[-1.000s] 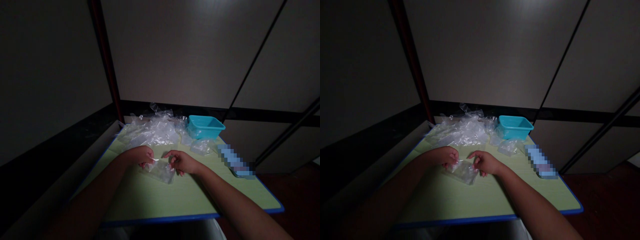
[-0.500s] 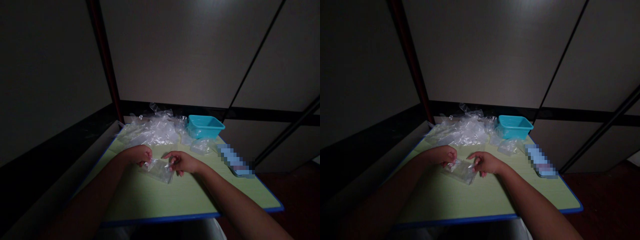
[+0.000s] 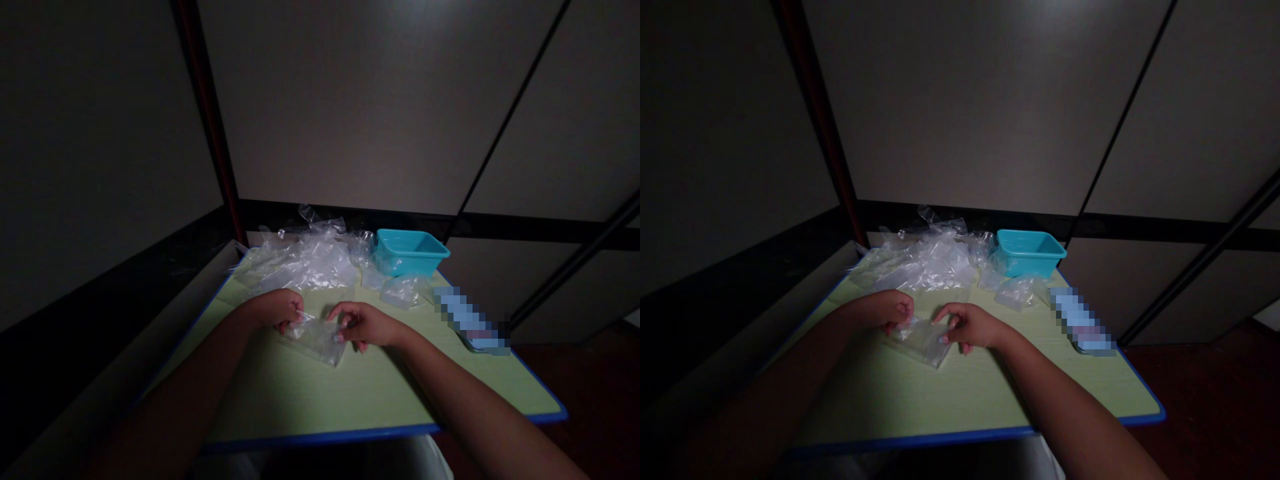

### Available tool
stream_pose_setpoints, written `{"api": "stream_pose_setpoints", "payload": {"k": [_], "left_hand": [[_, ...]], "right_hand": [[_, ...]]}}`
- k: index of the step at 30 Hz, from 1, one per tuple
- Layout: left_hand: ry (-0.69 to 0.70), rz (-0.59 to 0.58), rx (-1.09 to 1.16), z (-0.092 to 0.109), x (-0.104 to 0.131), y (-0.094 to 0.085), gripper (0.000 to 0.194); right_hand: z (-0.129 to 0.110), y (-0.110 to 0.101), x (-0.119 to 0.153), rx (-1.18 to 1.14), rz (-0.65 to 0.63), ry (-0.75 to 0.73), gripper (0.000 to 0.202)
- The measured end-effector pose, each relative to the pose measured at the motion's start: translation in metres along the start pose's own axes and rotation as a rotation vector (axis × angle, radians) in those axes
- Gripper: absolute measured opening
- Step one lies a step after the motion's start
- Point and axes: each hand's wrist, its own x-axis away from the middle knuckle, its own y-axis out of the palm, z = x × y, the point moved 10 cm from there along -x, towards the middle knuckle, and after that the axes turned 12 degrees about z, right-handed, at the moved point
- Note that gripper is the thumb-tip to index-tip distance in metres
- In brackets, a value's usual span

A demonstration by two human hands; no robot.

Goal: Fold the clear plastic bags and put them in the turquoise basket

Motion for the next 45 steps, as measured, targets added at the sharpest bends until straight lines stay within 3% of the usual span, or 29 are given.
{"api": "stream_pose_setpoints", "payload": {"k": [9, 33, 41, 45], "left_hand": [[0.017, -0.013, -0.018, -0.002, -0.001, -0.002, 0.013], [0.02, 0.046, 0.015, 0.001, -0.001, -0.01, 0.022], [0.04, 0.071, -0.029, 0.007, 0.003, -0.01, 0.016], [0.088, 0.211, -0.087, 0.018, 0.004, -0.025, 0.017]], "right_hand": [[-0.001, 0.005, 0.002, 0.127, -0.054, -0.009, 0.02], [-0.003, 0.013, 0.004, 0.081, -0.099, 0.038, 0.023], [-0.007, 0.013, 0.005, 0.116, -0.084, 0.017, 0.016], [-0.006, 0.012, 0.005, 0.145, -0.079, 0.019, 0.017]]}}
